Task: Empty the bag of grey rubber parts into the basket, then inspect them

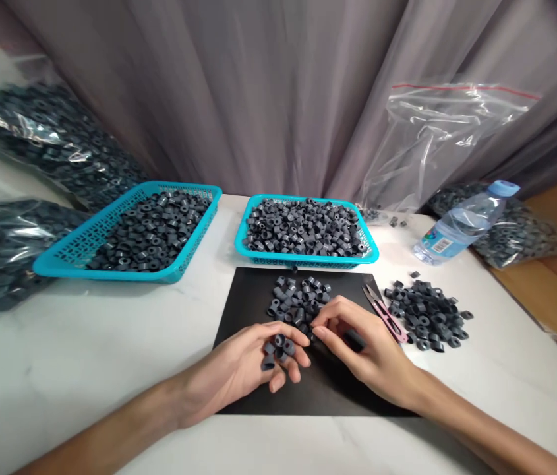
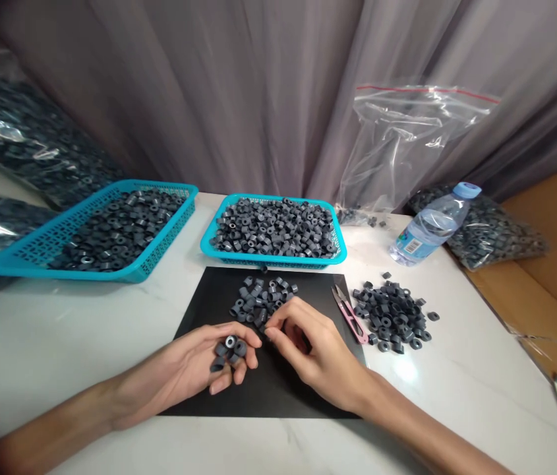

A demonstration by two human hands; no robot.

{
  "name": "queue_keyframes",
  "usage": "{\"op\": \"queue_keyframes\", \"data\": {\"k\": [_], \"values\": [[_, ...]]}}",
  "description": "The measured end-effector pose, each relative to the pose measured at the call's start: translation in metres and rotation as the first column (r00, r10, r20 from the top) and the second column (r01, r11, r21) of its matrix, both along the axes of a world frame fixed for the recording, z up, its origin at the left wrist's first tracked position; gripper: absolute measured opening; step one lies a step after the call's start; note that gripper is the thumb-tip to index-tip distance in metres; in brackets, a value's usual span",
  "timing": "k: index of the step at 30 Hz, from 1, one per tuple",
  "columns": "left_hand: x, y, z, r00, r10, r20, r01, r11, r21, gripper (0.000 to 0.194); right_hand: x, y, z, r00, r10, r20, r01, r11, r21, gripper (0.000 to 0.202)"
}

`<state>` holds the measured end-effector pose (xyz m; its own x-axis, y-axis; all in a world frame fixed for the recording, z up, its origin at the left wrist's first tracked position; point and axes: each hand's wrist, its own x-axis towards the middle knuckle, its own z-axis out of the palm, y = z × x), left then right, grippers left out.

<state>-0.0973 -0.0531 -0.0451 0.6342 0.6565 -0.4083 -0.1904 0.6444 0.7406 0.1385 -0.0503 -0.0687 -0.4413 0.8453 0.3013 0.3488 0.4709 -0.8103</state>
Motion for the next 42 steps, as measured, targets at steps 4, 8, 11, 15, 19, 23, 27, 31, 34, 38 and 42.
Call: {"op": "queue_keyframes", "data": {"k": [4, 8, 11, 15, 19, 23, 27, 31, 34, 38, 42], "values": [[0.0, 0.0, 0.004, 1.0, -0.01, 0.012, 0.01, 1.0, -0.014, 0.039, 0.001, -0.003, -0.016, 0.996, -0.072, 0.058, 0.062, 0.985, 0.159, 0.01], [-0.003, 0.0, 0.006, 1.0, -0.001, 0.026, 0.003, 0.999, -0.055, 0.04, 0.002, -0.003, -0.02, 0.975, -0.006, 0.224, -0.034, 0.984, 0.175, 0.028], [-0.004, 0.001, 0.006, 1.0, 0.012, 0.018, -0.01, 0.996, -0.087, 0.044, 0.002, -0.003, -0.021, 0.947, -0.015, 0.32, -0.061, 0.973, 0.225, 0.024], [-0.004, 0.004, 0.01, 0.999, 0.003, -0.048, -0.007, 0.995, -0.095, 0.045, -0.002, -0.004, -0.023, 0.927, -0.076, 0.368, -0.059, 0.938, 0.342, 0.017], [-0.009, 0.013, 0.01, 0.975, 0.164, -0.149, -0.175, 0.983, -0.062, 0.026, -0.004, -0.006, -0.022, 0.911, -0.137, 0.388, -0.055, 0.894, 0.445, 0.014], [-0.017, 0.023, 0.007, 0.949, 0.274, -0.157, -0.285, 0.957, -0.053, 0.02, -0.005, -0.007, -0.02, 0.921, -0.18, 0.346, -0.029, 0.853, 0.52, 0.008], [-0.019, 0.027, 0.011, 0.951, 0.272, -0.145, -0.282, 0.958, -0.049, 0.02, -0.006, -0.007, -0.021, 0.935, -0.18, 0.306, -0.023, 0.83, 0.557, 0.008], [-0.021, 0.029, 0.013, 0.936, 0.279, -0.217, -0.265, 0.96, 0.089, 0.018, -0.011, -0.008, -0.02, 0.943, -0.162, 0.29, 0.014, 0.891, 0.454, 0.012], [-0.028, 0.034, 0.006, 0.888, 0.31, -0.34, -0.221, 0.936, 0.274, 0.02, -0.017, -0.008, -0.019, 0.93, -0.151, 0.335, 0.008, 0.919, 0.393, 0.026], [-0.033, 0.036, -0.001, 0.718, 0.424, -0.553, 0.031, 0.773, 0.634, 0.023, -0.021, -0.007, -0.019, 0.903, -0.138, 0.408, -0.052, 0.906, 0.421, 0.023], [-0.028, 0.03, -0.002, 0.647, 0.513, -0.565, 0.217, 0.587, 0.78, 0.016, -0.021, -0.007, -0.02, 0.896, -0.156, 0.416, -0.047, 0.897, 0.439, 0.015]]}}
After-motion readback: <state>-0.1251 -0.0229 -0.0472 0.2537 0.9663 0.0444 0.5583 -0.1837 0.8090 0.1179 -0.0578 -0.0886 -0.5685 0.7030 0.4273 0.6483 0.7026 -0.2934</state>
